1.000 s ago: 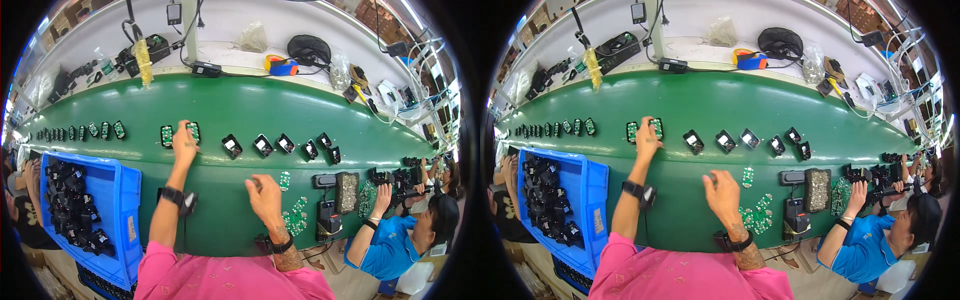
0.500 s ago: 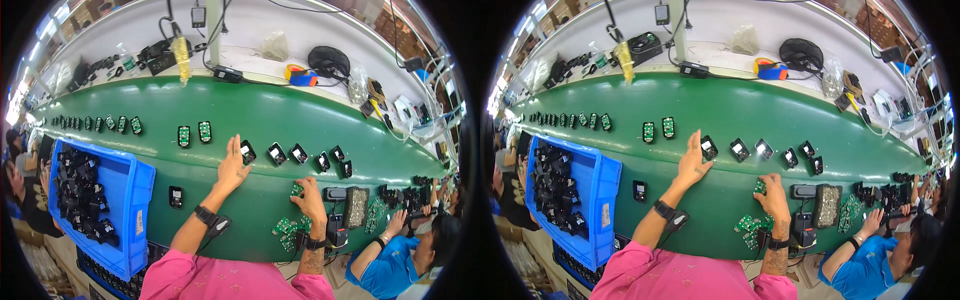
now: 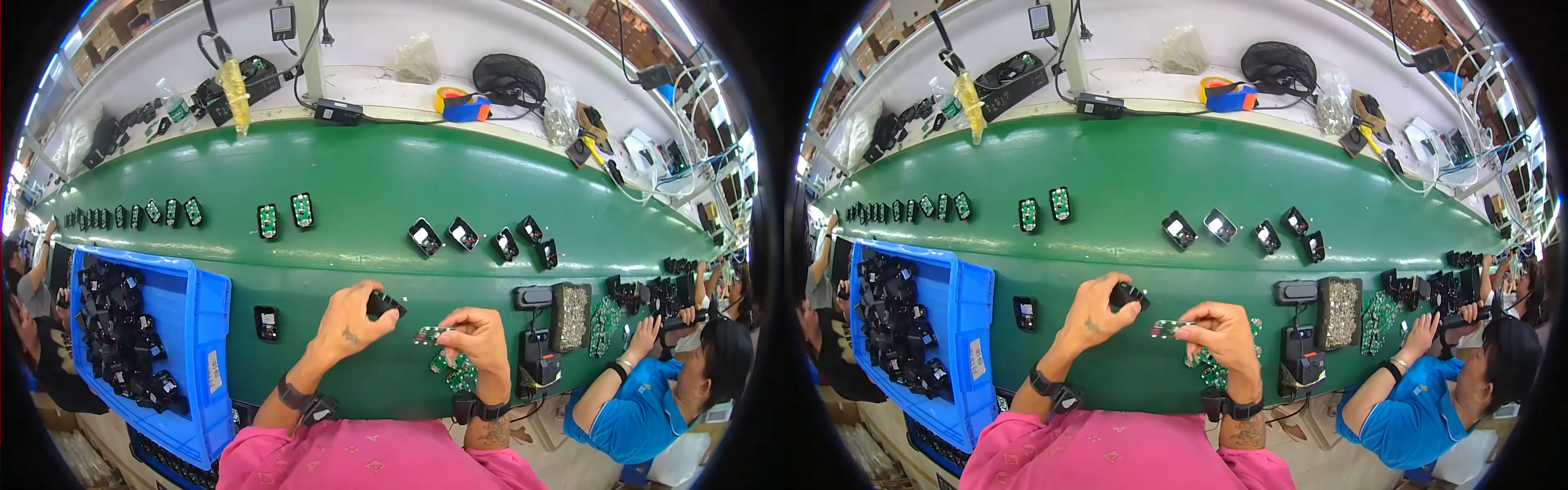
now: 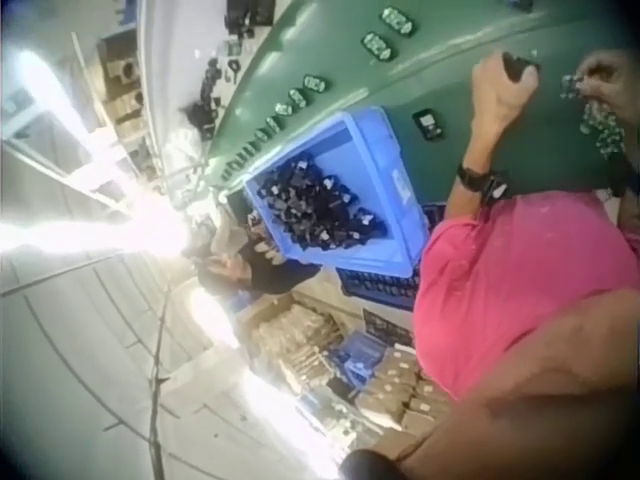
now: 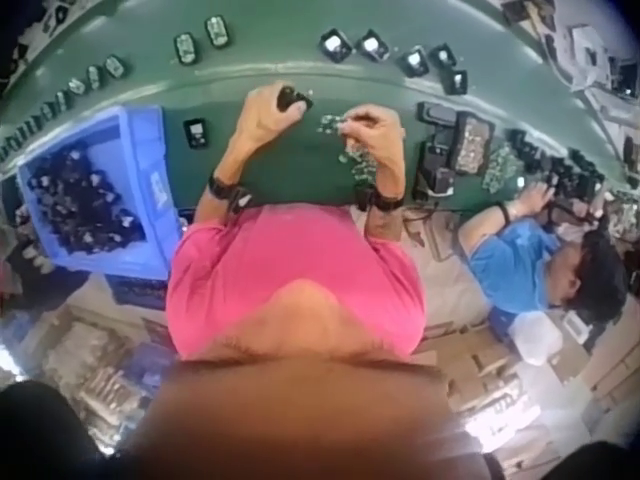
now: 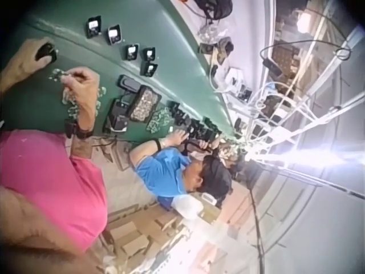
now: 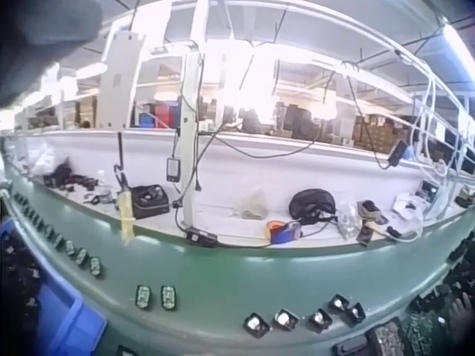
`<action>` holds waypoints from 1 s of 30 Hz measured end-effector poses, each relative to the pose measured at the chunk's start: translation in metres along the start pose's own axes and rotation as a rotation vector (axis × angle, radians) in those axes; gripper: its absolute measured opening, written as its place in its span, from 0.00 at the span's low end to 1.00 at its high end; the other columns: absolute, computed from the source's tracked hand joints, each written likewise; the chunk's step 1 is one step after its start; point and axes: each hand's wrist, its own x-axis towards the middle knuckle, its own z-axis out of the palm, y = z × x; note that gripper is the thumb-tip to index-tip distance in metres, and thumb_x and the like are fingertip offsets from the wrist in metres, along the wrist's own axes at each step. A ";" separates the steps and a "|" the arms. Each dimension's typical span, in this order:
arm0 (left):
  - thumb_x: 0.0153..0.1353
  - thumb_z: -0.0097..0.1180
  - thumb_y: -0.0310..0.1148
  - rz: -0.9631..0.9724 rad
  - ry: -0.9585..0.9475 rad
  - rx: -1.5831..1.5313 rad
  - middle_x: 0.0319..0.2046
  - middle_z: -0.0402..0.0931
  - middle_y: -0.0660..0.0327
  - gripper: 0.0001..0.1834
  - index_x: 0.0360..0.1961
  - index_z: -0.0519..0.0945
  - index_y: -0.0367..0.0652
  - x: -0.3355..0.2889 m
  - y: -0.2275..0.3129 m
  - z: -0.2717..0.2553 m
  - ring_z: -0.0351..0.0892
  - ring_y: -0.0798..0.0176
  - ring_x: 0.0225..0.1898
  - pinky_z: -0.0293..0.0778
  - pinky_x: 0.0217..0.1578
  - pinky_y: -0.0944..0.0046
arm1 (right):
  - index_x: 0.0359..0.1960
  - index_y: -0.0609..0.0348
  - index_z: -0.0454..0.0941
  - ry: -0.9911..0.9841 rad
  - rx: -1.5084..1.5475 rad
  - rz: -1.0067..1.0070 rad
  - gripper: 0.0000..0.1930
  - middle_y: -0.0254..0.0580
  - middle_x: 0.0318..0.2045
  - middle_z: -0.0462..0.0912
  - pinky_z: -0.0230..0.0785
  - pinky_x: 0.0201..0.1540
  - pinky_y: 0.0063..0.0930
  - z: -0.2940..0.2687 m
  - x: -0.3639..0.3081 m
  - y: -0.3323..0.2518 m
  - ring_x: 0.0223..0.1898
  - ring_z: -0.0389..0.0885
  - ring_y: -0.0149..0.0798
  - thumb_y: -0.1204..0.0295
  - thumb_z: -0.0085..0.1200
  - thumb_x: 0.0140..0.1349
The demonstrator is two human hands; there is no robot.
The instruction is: The worker is manually assembling green circuit boards into black plastic housings at a factory workstation.
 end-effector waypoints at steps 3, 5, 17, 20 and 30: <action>0.47 0.66 0.40 0.037 -0.065 0.096 0.30 0.79 0.48 0.25 0.43 0.78 0.34 -0.011 0.017 -0.005 0.81 0.48 0.32 0.77 0.36 0.57 | 0.34 0.71 0.82 -0.020 0.121 -0.046 0.06 0.41 0.25 0.85 0.69 0.19 0.16 0.014 0.004 0.000 0.20 0.79 0.24 0.81 0.66 0.57; 0.45 0.66 0.38 0.057 -0.095 0.071 0.31 0.80 0.49 0.25 0.43 0.78 0.34 -0.015 0.017 -0.006 0.81 0.49 0.31 0.77 0.36 0.56 | 0.35 0.70 0.83 -0.043 0.059 -0.035 0.06 0.41 0.24 0.85 0.67 0.19 0.15 0.018 0.009 0.003 0.19 0.78 0.23 0.80 0.66 0.57; 0.44 0.68 0.36 -0.052 -0.252 -0.087 0.37 0.79 0.53 0.36 0.56 0.71 0.37 -0.024 0.030 -0.022 0.80 0.57 0.30 0.78 0.33 0.62 | 0.30 0.69 0.83 -0.234 -0.034 -0.158 0.05 0.50 0.38 0.84 0.66 0.22 0.18 0.009 -0.003 0.000 0.19 0.74 0.25 0.78 0.65 0.58; 0.44 0.69 0.37 -0.036 -0.262 -0.140 0.39 0.79 0.52 0.36 0.55 0.71 0.37 -0.024 0.026 -0.019 0.80 0.56 0.32 0.79 0.35 0.61 | 0.28 0.68 0.82 -0.326 0.005 -0.175 0.08 0.54 0.46 0.83 0.68 0.26 0.21 0.017 -0.005 -0.003 0.22 0.74 0.24 0.74 0.66 0.57; 0.46 0.61 0.28 0.301 -0.330 -0.125 0.54 0.69 0.41 0.34 0.60 0.74 0.45 -0.038 0.004 -0.009 0.77 0.44 0.47 0.76 0.44 0.52 | 0.34 0.66 0.77 -0.101 0.210 0.012 0.08 0.40 0.25 0.81 0.74 0.21 0.21 0.051 -0.008 0.001 0.23 0.82 0.32 0.73 0.58 0.67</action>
